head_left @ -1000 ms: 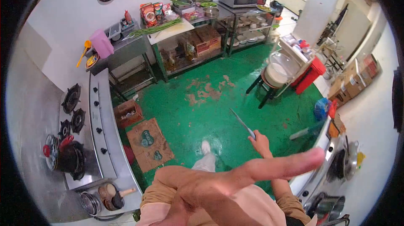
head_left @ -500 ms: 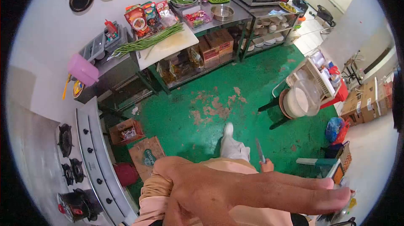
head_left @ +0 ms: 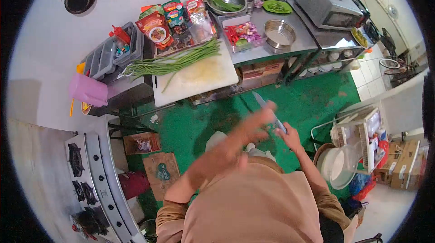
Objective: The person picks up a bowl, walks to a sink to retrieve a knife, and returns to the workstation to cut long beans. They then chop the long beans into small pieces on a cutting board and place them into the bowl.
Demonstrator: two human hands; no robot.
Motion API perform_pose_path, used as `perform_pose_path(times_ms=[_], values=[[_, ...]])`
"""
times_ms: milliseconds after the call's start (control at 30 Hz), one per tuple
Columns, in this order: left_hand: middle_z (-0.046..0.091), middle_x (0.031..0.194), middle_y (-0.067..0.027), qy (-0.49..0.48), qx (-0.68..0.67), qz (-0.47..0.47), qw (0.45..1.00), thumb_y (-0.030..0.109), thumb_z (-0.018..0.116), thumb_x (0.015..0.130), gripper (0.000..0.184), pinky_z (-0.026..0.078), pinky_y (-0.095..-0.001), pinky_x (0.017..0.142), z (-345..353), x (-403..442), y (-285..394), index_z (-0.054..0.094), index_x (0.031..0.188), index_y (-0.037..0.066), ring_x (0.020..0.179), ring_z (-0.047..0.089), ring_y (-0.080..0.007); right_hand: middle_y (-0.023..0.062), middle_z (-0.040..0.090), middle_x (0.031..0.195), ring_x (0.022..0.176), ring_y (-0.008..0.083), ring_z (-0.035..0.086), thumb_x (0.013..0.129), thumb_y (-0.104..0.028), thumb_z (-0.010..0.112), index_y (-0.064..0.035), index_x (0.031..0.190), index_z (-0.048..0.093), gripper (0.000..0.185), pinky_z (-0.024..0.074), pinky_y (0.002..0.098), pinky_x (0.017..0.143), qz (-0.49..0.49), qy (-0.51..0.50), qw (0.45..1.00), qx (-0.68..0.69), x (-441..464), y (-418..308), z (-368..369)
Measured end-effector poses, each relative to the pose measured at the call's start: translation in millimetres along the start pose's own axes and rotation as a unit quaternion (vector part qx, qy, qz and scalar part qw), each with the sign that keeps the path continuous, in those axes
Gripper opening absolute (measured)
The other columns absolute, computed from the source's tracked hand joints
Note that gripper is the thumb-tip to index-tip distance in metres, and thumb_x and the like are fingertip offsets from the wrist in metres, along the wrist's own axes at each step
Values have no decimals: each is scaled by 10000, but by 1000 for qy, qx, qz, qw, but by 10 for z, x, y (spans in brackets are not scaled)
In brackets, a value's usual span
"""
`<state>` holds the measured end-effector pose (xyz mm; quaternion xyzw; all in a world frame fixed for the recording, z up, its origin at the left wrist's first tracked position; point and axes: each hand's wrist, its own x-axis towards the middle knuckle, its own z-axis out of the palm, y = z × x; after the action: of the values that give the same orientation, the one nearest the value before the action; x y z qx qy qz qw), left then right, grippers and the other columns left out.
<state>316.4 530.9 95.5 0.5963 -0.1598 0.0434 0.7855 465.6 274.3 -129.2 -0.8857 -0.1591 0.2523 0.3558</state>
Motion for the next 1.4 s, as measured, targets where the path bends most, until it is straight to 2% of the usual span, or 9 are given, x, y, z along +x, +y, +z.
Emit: perform_pose_path(times_ms=[133, 233, 333, 467, 700, 1100, 1167, 1300, 1400], values=[[603, 1205, -52, 305, 182, -221, 908, 316, 531, 988, 394, 375, -274, 1010, -1610, -11, -1097, 576, 1268, 43, 1135, 524, -132, 147, 610, 704, 633, 300, 632, 897, -335, 647, -68, 1065, 544, 332, 475, 406, 599, -74, -12, 997, 25, 772, -356, 403], [642, 1162, -81, 379, 292, -209, 853, 127, 569, 942, 273, 447, -321, 945, -2883, -37, -1595, 607, 1205, 62, 1085, 591, -193, 148, 606, 699, 626, 303, 628, 905, -305, 640, -75, 1067, 526, 304, 474, 408, 592, -41, -31, 994, 100, 1081, -802, 771], [612, 1215, -128, 324, 470, -170, 803, 135, 555, 945, 287, 438, -375, 972, -3719, 229, -1634, 591, 1225, 83, 1149, 564, -276, 160, 593, 696, 643, 315, 628, 906, -308, 640, -79, 1077, 524, 309, 471, 419, 591, -3, -24, 999, 28, 1209, -1306, 988], [579, 1246, -150, 246, 531, -150, 797, 119, 534, 943, 309, 428, -428, 976, -4398, 619, -1848, 570, 1250, 110, 1172, 523, -342, 161, 584, 700, 639, 299, 618, 887, -311, 663, -79, 1056, 554, 307, 464, 408, 581, 34, 38, 998, 45, 1349, -1466, 1458], [574, 1038, -172, 85, 656, -147, 735, 70, 541, 902, 242, 454, -489, 845, -4919, 802, -2196, 574, 1141, 48, 976, 546, -377, 155, 581, 713, 590, 277, 551, 894, -303, 653, -67, 1069, 560, 308, 447, 387, 568, 88, 97, 985, 109, 1383, -1665, 1569], [610, 950, -113, 230, 709, 83, 662, 62, 632, 864, 252, 483, -389, 784, -4596, 1229, 6, 680, 1109, 96, 874, 608, -284, 76, 554, 660, 588, 150, 503, 907, -264, 656, -51, 1034, 565, 264, 428, 332, 540, 112, 156, 970, 151, 1531, -1632, 1597], [616, 905, -103, 275, 777, 103, 558, 38, 654, 848, 238, 484, -360, 783, -4457, 1198, 271, 699, 1078, 82, 842, 609, -261, 70, 556, 664, 587, 144, 501, 906, -256, 658, -53, 1039, 567, 259, 430, 323, 542, 109, 138, 973, 147, 1581, -1668, 1540], [623, 875, -108, 279, 710, 53, 645, 50, 654, 852, 191, 485, -362, 765, -4403, 1219, 45, 683, 1040, 70, 853, 609, -275, 71, 573, 682, 577, 145, 500, 908, -268, 655, -58, 1071, 574, 278, 441, 312, 551, 113, 114, 975, 151, 1705, -1610, 1514], [617, 930, -124, 241, 620, -28, 746, 95, 627, 878, 184, 486, -392, 760, -4425, 1103, -853, 646, 1059, 71, 881, 597, -305, 81, 596, 698, 576, 159, 535, 910, -294, 650, -61, 1098, 576, 309, 453, 319, 558, 81, 98, 978, 162, 1791, -1697, 1365]])
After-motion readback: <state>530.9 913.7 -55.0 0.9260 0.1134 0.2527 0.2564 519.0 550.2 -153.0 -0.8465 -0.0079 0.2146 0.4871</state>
